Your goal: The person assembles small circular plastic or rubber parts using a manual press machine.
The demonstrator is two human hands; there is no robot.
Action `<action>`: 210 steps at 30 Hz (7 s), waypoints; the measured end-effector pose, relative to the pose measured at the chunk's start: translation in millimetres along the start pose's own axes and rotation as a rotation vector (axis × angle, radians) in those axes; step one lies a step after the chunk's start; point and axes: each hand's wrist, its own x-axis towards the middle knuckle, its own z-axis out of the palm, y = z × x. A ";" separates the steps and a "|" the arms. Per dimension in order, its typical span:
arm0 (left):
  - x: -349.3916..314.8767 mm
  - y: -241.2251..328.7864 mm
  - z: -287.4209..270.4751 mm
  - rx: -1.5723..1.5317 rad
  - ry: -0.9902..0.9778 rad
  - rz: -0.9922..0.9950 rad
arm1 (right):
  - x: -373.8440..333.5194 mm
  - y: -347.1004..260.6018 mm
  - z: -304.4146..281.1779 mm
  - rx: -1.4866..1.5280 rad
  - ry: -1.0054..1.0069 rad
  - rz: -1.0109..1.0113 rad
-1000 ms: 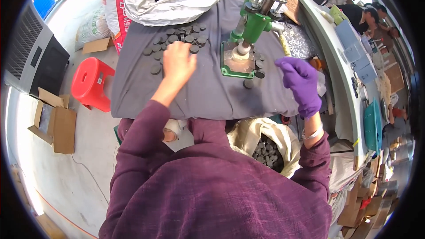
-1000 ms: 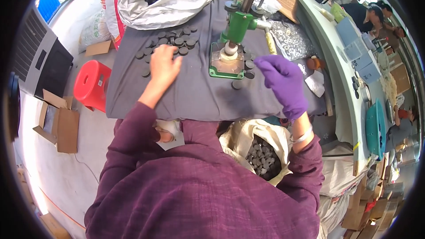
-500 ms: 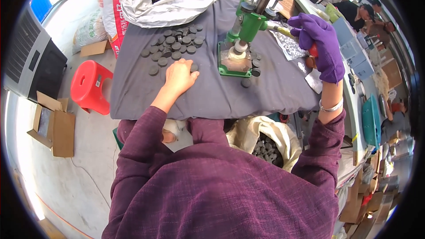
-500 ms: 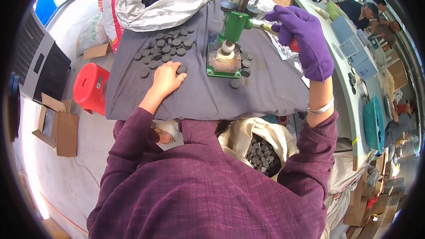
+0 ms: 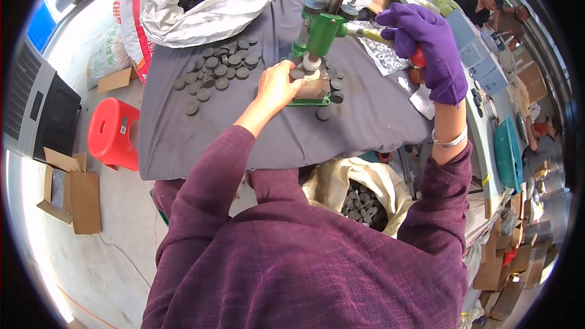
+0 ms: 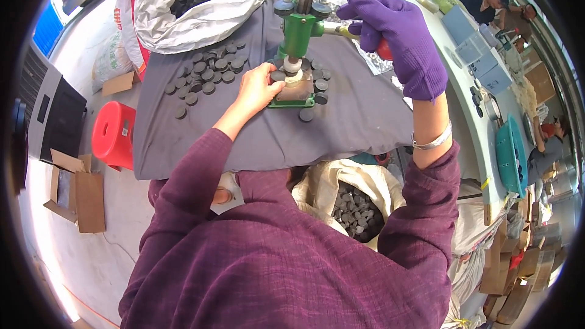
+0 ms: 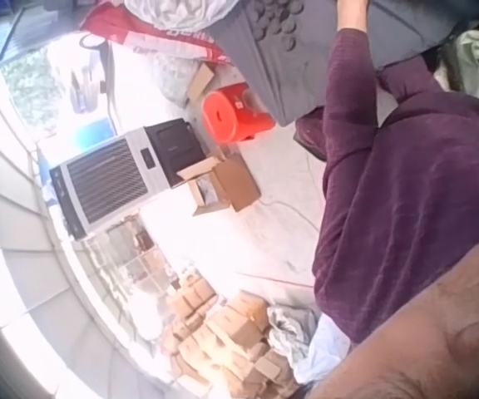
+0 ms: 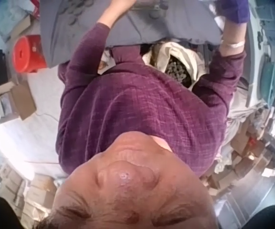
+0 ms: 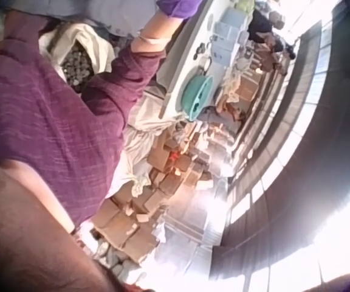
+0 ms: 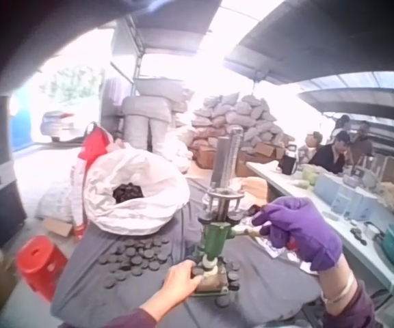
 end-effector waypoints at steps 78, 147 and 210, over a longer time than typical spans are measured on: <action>-2.9 0.4 -16.1 0.086 0.020 0.047 | 11.3 -0.3 -11.1 0.021 -0.051 -0.079; 11.2 7.8 23.1 0.058 0.189 0.104 | 12.0 -2.5 -6.8 0.058 -0.048 -0.002; -36.7 -65.8 -54.9 0.310 0.291 0.070 | 2.7 -2.0 -4.6 -0.100 -0.136 -0.073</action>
